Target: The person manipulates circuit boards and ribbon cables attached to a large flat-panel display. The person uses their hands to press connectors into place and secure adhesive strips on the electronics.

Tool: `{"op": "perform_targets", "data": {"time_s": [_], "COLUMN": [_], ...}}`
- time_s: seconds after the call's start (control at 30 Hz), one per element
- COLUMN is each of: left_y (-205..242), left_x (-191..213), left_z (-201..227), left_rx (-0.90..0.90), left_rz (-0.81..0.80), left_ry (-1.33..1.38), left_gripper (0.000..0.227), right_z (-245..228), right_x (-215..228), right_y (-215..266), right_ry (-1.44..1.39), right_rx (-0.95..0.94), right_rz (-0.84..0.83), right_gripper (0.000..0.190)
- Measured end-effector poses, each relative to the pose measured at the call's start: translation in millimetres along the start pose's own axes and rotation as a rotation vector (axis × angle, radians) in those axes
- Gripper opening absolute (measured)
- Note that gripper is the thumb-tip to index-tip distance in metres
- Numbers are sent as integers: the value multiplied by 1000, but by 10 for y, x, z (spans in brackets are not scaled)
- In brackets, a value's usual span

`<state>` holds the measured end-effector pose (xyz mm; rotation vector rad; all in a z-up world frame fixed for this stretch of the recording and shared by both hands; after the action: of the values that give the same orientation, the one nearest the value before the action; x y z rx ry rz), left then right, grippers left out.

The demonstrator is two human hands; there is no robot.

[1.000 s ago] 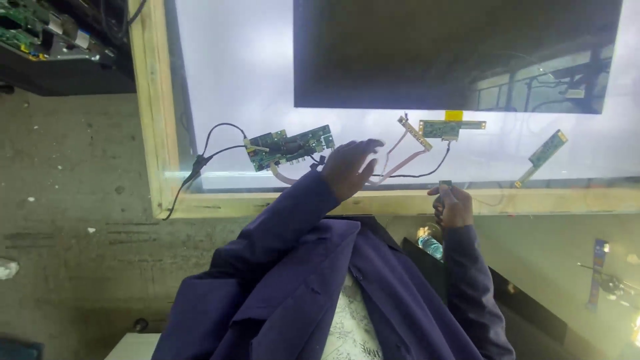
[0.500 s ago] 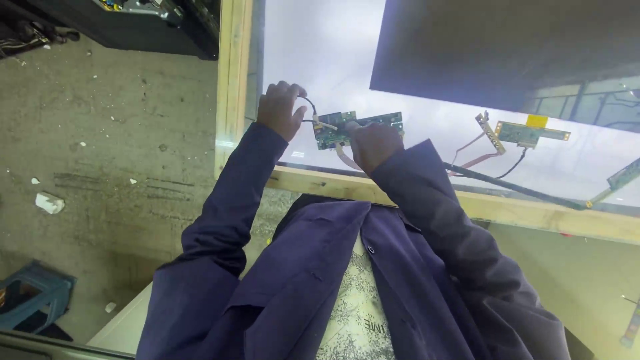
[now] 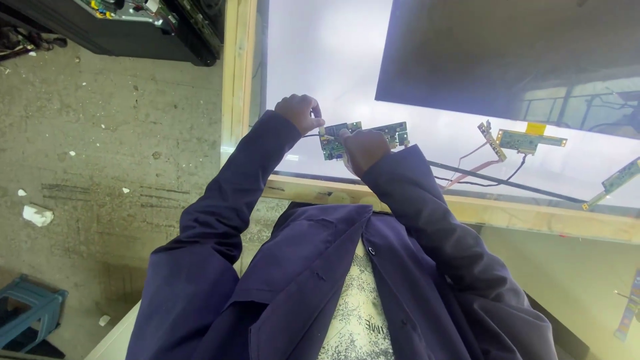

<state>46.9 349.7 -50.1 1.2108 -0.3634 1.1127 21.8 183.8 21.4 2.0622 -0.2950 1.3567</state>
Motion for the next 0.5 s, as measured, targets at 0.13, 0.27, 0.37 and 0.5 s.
{"op": "perform_targets", "data": {"time_s": [0.13, 0.27, 0.37, 0.5], "left_y": [-4, -78, 10, -88], "left_x": [108, 40, 156, 76], "left_z": [183, 173, 146, 32], "left_rx": [-100, -221, -94, -53], "left_rz": [-88, -224, -213, -191], "left_ry": [-17, -77, -135, -90], "left_gripper": [15, 27, 18, 14], "right_z": [5, 164, -43, -93], "right_x": [-25, -122, -160, -324], "right_y": [-14, -18, -89, -192], "right_ry": [-25, -729, -140, -74], "right_rx": [54, -230, 57, 95], "right_rz": [101, 226, 194, 238], "right_gripper": [18, 35, 16, 14]}}
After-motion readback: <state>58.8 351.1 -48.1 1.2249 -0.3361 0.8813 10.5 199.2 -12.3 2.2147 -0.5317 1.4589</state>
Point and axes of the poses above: each hand's wrist, its own y-axis away from the middle knuckle, its own x-axis out of the back of the hand, z = x × y, the point moved 6 cm from there along -y, towards the middle knuckle, and after that the axes turned 5 degrees about x, right-handed, at the moved point
